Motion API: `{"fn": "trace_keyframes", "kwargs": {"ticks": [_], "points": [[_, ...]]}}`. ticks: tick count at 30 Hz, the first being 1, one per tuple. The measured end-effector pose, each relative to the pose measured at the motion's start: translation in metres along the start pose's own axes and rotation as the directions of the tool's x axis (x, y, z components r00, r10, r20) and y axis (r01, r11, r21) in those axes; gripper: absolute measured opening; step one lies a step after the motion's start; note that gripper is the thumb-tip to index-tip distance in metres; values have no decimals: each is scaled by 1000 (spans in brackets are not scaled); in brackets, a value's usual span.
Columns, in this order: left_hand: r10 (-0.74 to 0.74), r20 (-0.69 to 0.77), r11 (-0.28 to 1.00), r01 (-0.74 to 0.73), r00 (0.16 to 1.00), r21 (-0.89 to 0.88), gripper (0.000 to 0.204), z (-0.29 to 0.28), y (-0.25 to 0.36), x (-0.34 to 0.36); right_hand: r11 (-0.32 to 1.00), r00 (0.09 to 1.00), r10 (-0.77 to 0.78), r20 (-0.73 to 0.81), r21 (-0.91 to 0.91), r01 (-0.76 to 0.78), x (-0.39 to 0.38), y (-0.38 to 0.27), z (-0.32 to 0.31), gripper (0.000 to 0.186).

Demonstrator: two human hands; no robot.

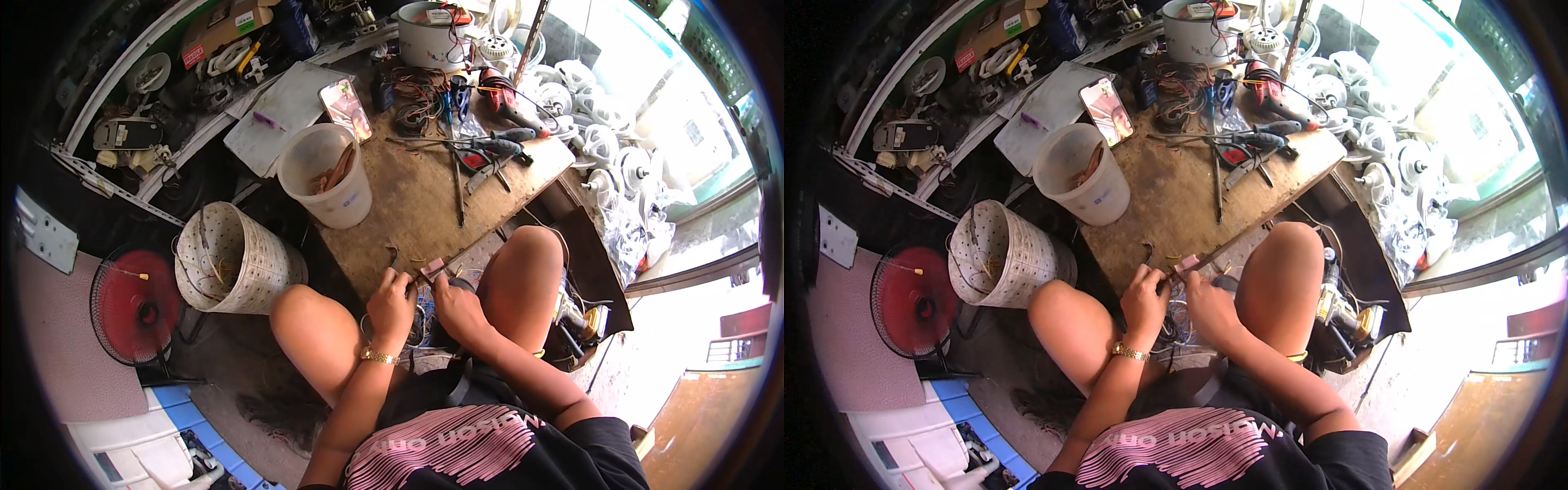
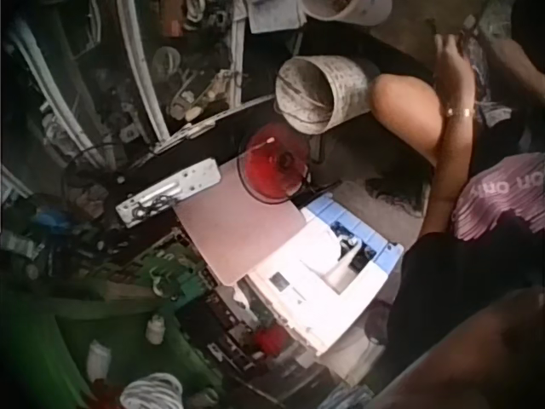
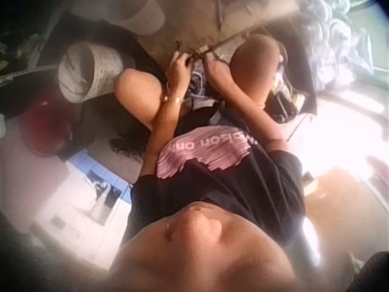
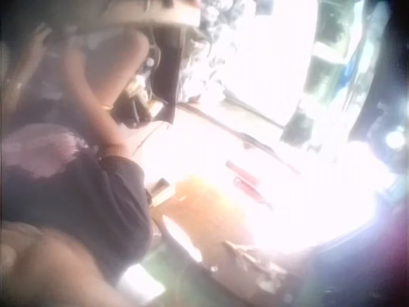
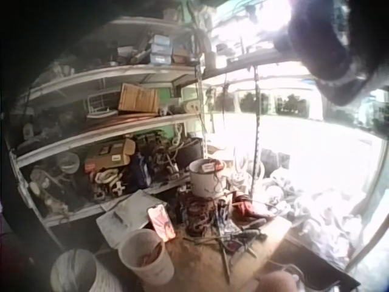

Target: The person strips the insulation from various wires by hand and using a tool, then sorts the materials into different containers.

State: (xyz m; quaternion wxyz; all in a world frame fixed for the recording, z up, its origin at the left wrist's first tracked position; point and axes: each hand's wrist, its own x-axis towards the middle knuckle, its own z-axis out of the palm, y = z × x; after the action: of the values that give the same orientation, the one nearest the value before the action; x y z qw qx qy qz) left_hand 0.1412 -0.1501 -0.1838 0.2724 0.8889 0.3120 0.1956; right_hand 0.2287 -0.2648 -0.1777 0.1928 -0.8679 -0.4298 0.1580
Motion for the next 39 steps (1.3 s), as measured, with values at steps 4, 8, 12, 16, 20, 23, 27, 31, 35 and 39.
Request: {"fn": "trace_keyframes", "kwargs": {"ticks": [4,8,12,16,20,23,27,31,35,39], "points": [[3,9,1000,-3,1000,8,7,0,0,-1,997,998,-21,-51,-78,17,6,2,17,13],[5,2,1000,-5,1000,15,6,1,-1,-1,984,998,-53,-36,-169,46,7,-1,19,10],[85,0,996,-85,996,-9,4,1,-3,1,984,998,-44,-33,-173,38,11,-1,19,8],[95,26,995,-95,995,-7,2,3,-4,0,989,998,-39,-40,-144,33,11,-4,19,8],[100,35,995,-100,994,-11,2,6,-5,-1,989,999,-18,-45,-146,11,11,-5,22,7],[117,31,993,-117,993,-10,3,9,-6,-1,989,998,-20,-64,-149,10,13,-4,26,7],[89,-5,995,-89,996,-33,2,11,-7,-2,996,997,-5,-73,-94,-2,19,-4,25,10],[95,-7,995,-95,995,-31,3,12,-4,-3,995,996,5,-86,-103,-14,21,-3,29,11],[99,0,995,-99,995,20,7,12,0,-1,992,993,-17,-114,-125,3,23,0,35,12],[34,-17,999,-33,999,21,7,11,-1,-3,994,988,-44,-147,-109,28,20,-1,41,13]]}}
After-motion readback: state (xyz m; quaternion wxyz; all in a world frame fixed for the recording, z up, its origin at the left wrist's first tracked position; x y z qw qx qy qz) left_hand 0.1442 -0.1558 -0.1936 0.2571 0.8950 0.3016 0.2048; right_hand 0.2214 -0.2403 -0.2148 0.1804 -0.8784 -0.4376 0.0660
